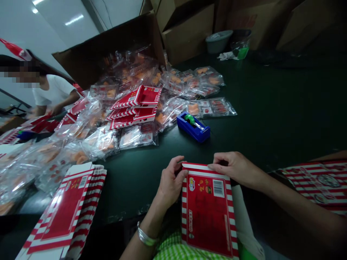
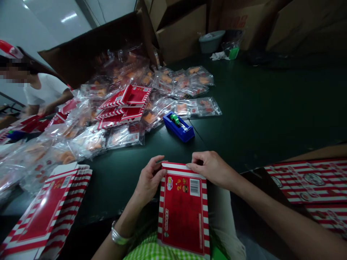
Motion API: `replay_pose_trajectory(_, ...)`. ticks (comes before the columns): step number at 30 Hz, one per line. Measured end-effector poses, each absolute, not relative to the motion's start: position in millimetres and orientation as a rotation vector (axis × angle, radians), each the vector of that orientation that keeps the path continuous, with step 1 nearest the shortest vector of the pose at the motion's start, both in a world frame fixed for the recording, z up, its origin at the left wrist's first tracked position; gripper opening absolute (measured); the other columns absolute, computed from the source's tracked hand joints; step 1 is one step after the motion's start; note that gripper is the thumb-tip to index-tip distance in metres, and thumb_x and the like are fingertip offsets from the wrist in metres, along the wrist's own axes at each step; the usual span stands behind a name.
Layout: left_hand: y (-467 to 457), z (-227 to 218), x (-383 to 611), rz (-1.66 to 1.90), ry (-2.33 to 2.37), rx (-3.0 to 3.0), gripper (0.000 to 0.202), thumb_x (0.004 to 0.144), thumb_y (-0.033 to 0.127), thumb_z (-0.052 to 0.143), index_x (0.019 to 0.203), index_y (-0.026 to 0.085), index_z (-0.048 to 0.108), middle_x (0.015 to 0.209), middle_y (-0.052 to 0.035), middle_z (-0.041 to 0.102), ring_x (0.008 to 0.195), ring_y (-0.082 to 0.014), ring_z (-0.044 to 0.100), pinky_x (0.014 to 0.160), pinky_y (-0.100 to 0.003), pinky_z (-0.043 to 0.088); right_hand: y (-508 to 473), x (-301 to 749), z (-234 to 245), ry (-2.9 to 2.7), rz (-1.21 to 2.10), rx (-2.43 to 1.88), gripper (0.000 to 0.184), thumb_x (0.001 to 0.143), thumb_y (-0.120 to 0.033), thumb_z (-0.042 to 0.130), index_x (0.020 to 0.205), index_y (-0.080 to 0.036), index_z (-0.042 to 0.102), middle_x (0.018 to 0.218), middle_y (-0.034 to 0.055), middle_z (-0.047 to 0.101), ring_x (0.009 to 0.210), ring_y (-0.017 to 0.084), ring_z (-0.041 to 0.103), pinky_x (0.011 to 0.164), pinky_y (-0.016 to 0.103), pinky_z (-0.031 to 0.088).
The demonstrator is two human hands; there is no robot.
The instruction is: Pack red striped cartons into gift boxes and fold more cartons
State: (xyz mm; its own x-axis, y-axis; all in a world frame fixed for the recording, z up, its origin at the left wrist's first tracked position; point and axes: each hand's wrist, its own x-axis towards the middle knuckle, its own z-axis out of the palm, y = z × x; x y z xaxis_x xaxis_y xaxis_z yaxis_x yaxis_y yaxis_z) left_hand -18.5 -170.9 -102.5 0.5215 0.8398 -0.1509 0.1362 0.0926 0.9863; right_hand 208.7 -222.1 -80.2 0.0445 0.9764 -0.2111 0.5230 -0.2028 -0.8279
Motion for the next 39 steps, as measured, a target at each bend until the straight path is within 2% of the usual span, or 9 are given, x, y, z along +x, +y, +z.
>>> replay_pose_trajectory(4,-168,-98,-22,0.622,0.894,1.427,0.031,0.088,0.027,0.053,0.118,0.024,0.049,0.111,-0.0057,0.066,0.095,-0.0202,0.064,0.076,-0.029,0.052,-221,206,-84,-1.537,0.987,-1.82,0.029,0.075,-0.048,0.058,0.062,-0.022,0.055,0.067,0.0035,0.069,0.062,0.02,0.064,0.049,0.026,0.043)
replay_pose_trajectory(9,-164,-95,-22,0.603,0.892,1.586,0.013,0.087,0.023,0.053,0.1,0.022,0.056,0.094,-0.0019,0.068,0.084,-0.0159,0.061,0.074,-0.025,0.048,-220,203,-87,-1.583,0.963,-1.841,0.033,0.075,-0.051,0.059,0.063,-0.022,0.051,0.069,0.0037,0.07,0.064,0.02,0.064,0.05,0.026,0.041)
replay_pose_trajectory(14,-161,-93,-20,0.542,0.846,1.56,0.025,0.088,0.023,0.053,0.113,0.023,0.051,0.108,-0.005,0.067,0.094,-0.0186,0.062,0.078,-0.028,0.051,-209,201,-82,-1.727,0.99,-1.79,0.028,0.082,-0.045,0.056,0.067,-0.021,0.058,0.069,0.001,0.069,0.061,0.016,0.062,0.051,0.025,0.038)
replay_pose_trajectory(19,-159,-94,-19,0.522,0.844,1.524,0.033,0.09,0.025,0.052,0.122,0.025,0.047,0.118,-0.0069,0.065,0.099,-0.0198,0.062,0.081,-0.03,0.052,-205,192,-79,-1.792,0.823,-1.839,0.031,0.085,-0.042,0.051,0.066,-0.019,0.06,0.069,0.0031,0.068,0.06,0.015,0.058,0.053,0.026,0.036)
replay_pose_trajectory(26,-158,-97,-17,0.563,0.885,1.568,0.018,0.089,0.024,0.052,0.107,0.022,0.054,0.099,-0.0024,0.068,0.087,-0.0156,0.061,0.075,-0.026,0.049,-205,184,-74,-1.861,0.677,-1.922,0.031,0.084,-0.037,0.052,0.06,-0.018,0.051,0.07,0.0038,0.065,0.059,0.013,0.054,0.052,0.025,0.033)
replay_pose_trajectory(29,-154,-99,-18,0.546,0.869,1.466,0.012,0.087,0.024,0.055,0.098,0.019,0.056,0.091,-0.0018,0.067,0.079,-0.0143,0.06,0.07,-0.025,0.048,-208,188,-72,-1.821,0.814,-1.82,0.028,0.084,-0.037,0.05,0.065,-0.018,0.056,0.073,0.0035,0.067,0.062,0.015,0.058,0.054,0.025,0.037)
replay_pose_trajectory(33,-148,-95,-18,0.529,0.817,1.372,0.011,0.082,0.023,0.06,0.09,0.016,0.057,0.084,-0.0011,0.064,0.074,-0.0125,0.058,0.067,-0.024,0.047,-215,197,-70,-1.66,1.17,-1.621,0.027,0.084,-0.037,0.048,0.085,-0.019,0.068,0.087,0.0032,0.072,0.075,0.018,0.066,0.063,0.025,0.047)
replay_pose_trajectory(37,-143,-91,-16,0.479,0.818,1.4,0.01,0.082,0.024,0.061,0.087,0.015,0.06,0.081,-0.0017,0.065,0.072,-0.0121,0.058,0.064,-0.023,0.046,-223,202,-69,-1.554,1.199,-1.649,0.026,0.083,-0.036,0.051,0.083,-0.019,0.071,0.084,0.0031,0.073,0.073,0.02,0.068,0.063,0.027,0.049)
replay_pose_trajectory(39,-142,-92,-18,0.503,0.819,1.441,0.01,0.083,0.024,0.061,0.086,0.015,0.061,0.082,-0.0021,0.065,0.073,-0.0121,0.058,0.065,-0.023,0.046,-228,202,-69,-1.555,1.231,-1.608,0.028,0.086,-0.038,0.051,0.094,-0.02,0.071,0.092,0.0031,0.073,0.079,0.02,0.068,0.066,0.027,0.05)
